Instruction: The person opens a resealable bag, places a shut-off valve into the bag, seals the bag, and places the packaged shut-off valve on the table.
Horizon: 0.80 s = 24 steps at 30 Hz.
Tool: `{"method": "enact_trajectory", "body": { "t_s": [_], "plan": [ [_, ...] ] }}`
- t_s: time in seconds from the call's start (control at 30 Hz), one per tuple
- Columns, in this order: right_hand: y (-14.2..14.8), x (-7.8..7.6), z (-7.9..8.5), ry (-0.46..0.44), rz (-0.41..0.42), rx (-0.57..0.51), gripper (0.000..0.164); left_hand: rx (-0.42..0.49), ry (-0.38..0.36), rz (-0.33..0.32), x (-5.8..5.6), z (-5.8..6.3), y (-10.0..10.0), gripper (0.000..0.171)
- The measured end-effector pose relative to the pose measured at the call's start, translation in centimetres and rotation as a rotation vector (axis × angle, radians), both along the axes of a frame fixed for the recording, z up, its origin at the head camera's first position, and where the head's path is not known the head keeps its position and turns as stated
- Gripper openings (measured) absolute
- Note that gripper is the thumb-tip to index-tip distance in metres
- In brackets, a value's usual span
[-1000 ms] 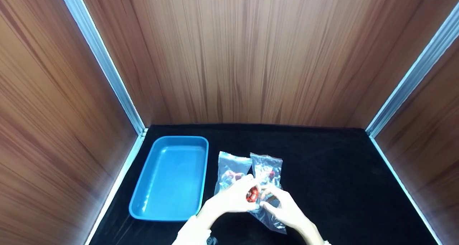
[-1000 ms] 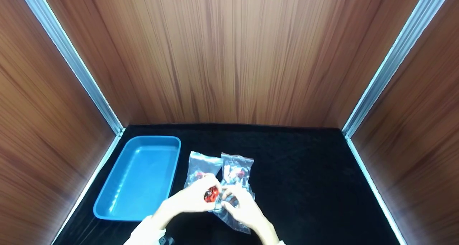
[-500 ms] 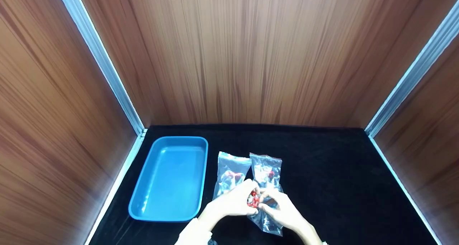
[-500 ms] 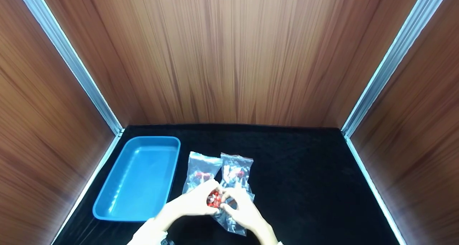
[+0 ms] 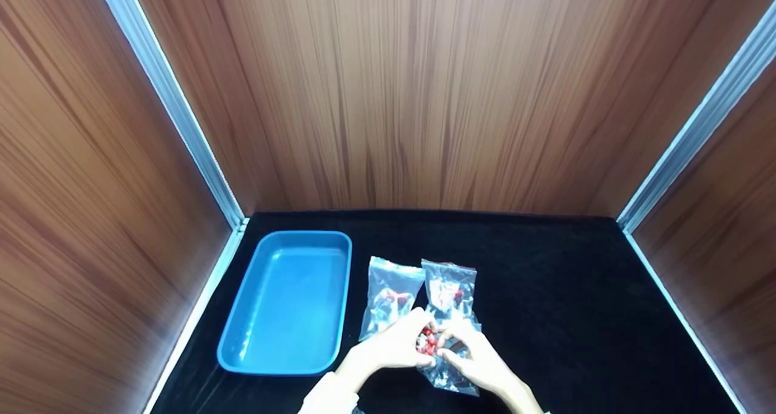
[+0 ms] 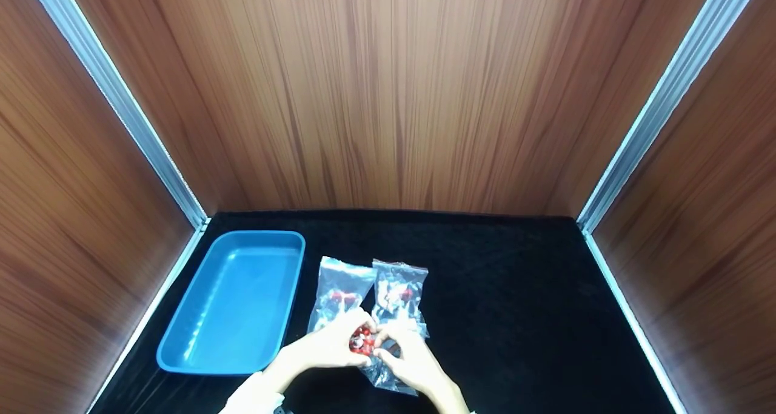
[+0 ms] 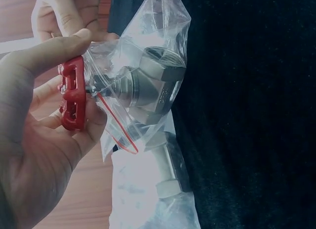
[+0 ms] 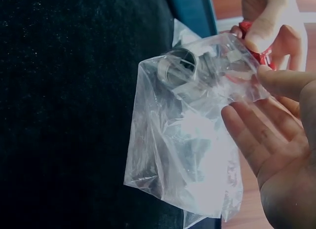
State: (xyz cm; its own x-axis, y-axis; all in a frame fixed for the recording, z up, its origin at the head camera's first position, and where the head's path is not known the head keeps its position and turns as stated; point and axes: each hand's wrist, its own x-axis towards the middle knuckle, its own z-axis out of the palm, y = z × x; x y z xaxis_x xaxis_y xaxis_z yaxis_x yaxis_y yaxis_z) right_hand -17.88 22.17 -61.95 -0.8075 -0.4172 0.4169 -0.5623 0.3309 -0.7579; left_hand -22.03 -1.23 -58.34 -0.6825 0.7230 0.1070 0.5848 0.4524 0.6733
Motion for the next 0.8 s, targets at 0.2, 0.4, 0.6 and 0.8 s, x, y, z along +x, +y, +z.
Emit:
{"method": "enact_trajectory", "body": {
  "t_s": [0.2, 0.4, 0.6, 0.8],
  "plan": [
    [-0.07, 0.04, -0.14, -0.040, -0.013, 0.020, 0.020, -0.021, -0.054, 0.034, -0.09, -0.04, -0.21, 0.036],
    [-0.23, 0.38, -0.35, 0.005, -0.027, 0.053, 0.017, 0.051, -0.085, 0.019, -0.16, -0.20, -0.44, 0.024],
    [-0.62, 0.40, -0.58, 0.136, -0.071, 0.082, 0.023, 0.029, -0.107, 0.078, -0.23, -0.08, -0.58, 0.023],
    [-0.81, 0.47, -0.69, 0.166, -0.127, 0.108, 0.023, 0.051, -0.130, 0.097, -0.66, 0.47, -0.57, 0.021]
  ]
}}
